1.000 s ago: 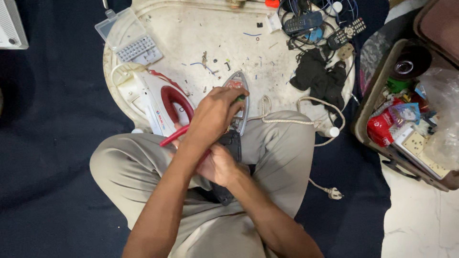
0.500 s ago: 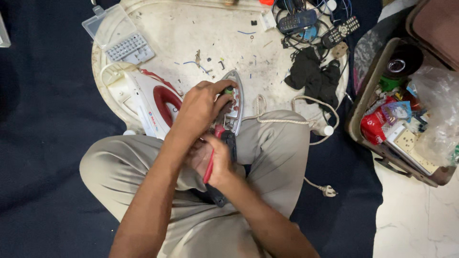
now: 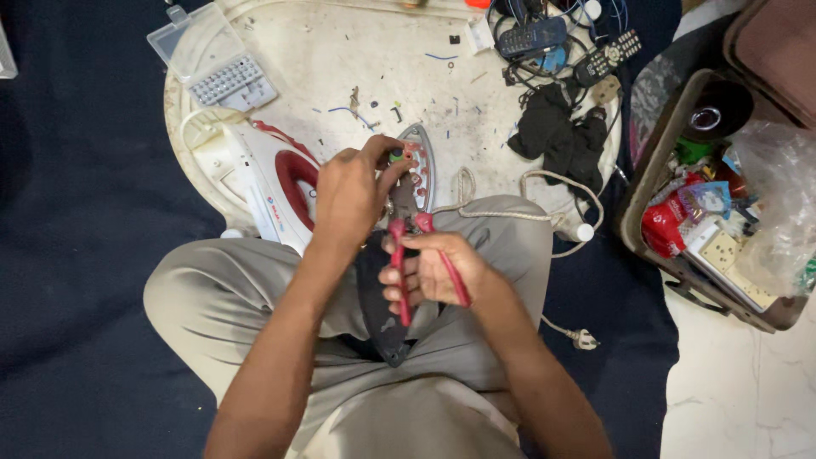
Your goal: The person is repairing a disassembled electric iron. They use pliers to manipulate and adjust the internal wires and components of the iron's base.
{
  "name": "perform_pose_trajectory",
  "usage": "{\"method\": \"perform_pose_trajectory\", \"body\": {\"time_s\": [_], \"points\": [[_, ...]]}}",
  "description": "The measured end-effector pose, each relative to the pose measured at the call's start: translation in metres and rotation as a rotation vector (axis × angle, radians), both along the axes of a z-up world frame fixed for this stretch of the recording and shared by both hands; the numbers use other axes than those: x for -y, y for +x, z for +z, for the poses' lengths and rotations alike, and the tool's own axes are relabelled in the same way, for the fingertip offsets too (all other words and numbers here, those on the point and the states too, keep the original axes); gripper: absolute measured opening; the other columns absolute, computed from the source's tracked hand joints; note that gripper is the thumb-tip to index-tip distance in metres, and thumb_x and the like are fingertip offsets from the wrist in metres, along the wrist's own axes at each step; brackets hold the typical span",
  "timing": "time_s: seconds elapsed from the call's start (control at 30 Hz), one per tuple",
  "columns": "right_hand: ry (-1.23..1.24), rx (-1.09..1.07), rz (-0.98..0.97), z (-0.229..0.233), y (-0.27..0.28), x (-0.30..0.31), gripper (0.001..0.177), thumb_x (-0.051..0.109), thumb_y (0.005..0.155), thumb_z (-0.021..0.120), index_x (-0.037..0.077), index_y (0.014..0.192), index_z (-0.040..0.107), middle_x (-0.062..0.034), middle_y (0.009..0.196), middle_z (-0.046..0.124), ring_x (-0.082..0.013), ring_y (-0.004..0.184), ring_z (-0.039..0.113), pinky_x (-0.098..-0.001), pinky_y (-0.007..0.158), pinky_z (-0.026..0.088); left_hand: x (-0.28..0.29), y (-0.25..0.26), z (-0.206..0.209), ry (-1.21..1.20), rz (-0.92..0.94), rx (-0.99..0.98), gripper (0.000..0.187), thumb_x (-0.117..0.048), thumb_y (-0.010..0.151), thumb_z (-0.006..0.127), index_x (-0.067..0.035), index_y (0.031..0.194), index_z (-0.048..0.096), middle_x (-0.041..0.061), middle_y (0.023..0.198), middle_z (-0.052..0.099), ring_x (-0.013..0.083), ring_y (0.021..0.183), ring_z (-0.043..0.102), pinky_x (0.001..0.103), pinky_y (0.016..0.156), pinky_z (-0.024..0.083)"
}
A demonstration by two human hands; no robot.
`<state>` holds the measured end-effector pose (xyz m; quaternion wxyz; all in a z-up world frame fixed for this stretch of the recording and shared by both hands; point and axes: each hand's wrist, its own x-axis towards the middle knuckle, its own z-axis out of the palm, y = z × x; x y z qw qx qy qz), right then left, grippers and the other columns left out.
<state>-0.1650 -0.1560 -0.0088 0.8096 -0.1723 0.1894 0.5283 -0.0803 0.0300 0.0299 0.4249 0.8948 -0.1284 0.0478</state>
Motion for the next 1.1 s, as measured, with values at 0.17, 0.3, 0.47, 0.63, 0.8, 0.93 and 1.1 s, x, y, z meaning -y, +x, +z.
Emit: {"method": "perform_pose_trajectory", "body": {"time_s": [0.17, 0.3, 0.47, 0.63, 0.8, 0.93, 1.1], "points": [[-0.033, 0.022, 0.079, 0.005, 0.010, 0.013, 0.032, 0.031, 0.102, 0.057, 0.009, 0.125, 0.058, -0.0164, 0.105, 0.063, -0.0356, 0.098, 0.066, -0.0570, 0.097, 0.053, 0.002, -0.007, -0.012, -0.116, -0.009, 0.021, 0.027, -0.021, 0.095, 0.075, -0.006, 0.117, 0.071, 0.019, 0.096, 0.074, 0.0364, 0.087, 0.070, 0.044, 0.076, 0.056], [-0.037, 0.045, 0.066, 0.003, 0.006, 0.013, 0.033, 0.031, 0.103, 0.056, 0.008, 0.126, 0.058, -0.0163, 0.105, 0.064, -0.0349, 0.098, 0.066, -0.0564, 0.096, 0.054, -0.016, -0.011, -0.042, -0.502, -0.067, -0.132, 0.042, -0.017, 0.097, 0.070, 0.000, 0.134, 0.056, 0.021, 0.131, 0.064, 0.0313, 0.110, 0.069, 0.037, 0.086, 0.058], [0.021, 0.059, 0.012, 0.004, 0.001, 0.015, 0.030, 0.031, 0.104, 0.056, 0.009, 0.124, 0.057, -0.0159, 0.105, 0.064, -0.0347, 0.097, 0.067, -0.0559, 0.095, 0.055, -0.025, -0.023, -0.079, -0.318, -0.148, -0.263, 0.040, -0.010, 0.089, 0.068, 0.000, 0.128, 0.062, 0.020, 0.122, 0.069, 0.0323, 0.104, 0.071, 0.039, 0.086, 0.058], [-0.031, 0.088, 0.011, 0.003, -0.005, 0.010, 0.030, 0.032, 0.104, 0.056, 0.008, 0.123, 0.058, -0.0160, 0.104, 0.064, -0.0354, 0.095, 0.067, -0.0582, 0.093, 0.055, -0.010, -0.026, -0.096, -0.109, -0.192, -0.188, 0.029, -0.011, 0.083, 0.075, 0.001, 0.108, 0.068, 0.024, 0.103, 0.071, 0.0403, 0.098, 0.069, 0.046, 0.084, 0.054], [-0.008, 0.107, -0.013, 0.001, -0.011, 0.009, 0.029, 0.031, 0.104, 0.056, 0.009, 0.123, 0.056, -0.0165, 0.106, 0.064, -0.0355, 0.097, 0.068, -0.0583, 0.095, 0.055, -0.003, -0.028, -0.094, -0.048, -0.132, -0.122, 0.015, -0.009, 0.087, 0.069, -0.001, 0.100, 0.067, 0.021, 0.090, 0.070, 0.0432, 0.091, 0.066, 0.053, 0.078, 0.050], [0.069, 0.127, -0.038, -0.004, -0.012, 0.004, 0.029, 0.031, 0.106, 0.056, 0.009, 0.124, 0.055, -0.0172, 0.106, 0.064, -0.0355, 0.099, 0.068, -0.0590, 0.095, 0.055, 0.001, -0.025, -0.095, -0.030, -0.042, -0.059, 0.010, -0.010, 0.091, 0.066, -0.003, 0.098, 0.066, 0.022, 0.087, 0.069, 0.0434, 0.088, 0.066, 0.054, 0.078, 0.050], [0.027, 0.091, -0.063, -0.008, -0.008, -0.003, 0.030, 0.032, 0.102, 0.056, 0.010, 0.124, 0.056, -0.0169, 0.107, 0.065, -0.0359, 0.099, 0.068, -0.0580, 0.095, 0.056, 0.001, -0.018, -0.101, 0.004, -0.013, -0.138, 0.012, -0.010, 0.092, 0.067, -0.004, 0.101, 0.070, 0.025, 0.086, 0.069, 0.0441, 0.083, 0.067, 0.054, 0.074, 0.051]]}}
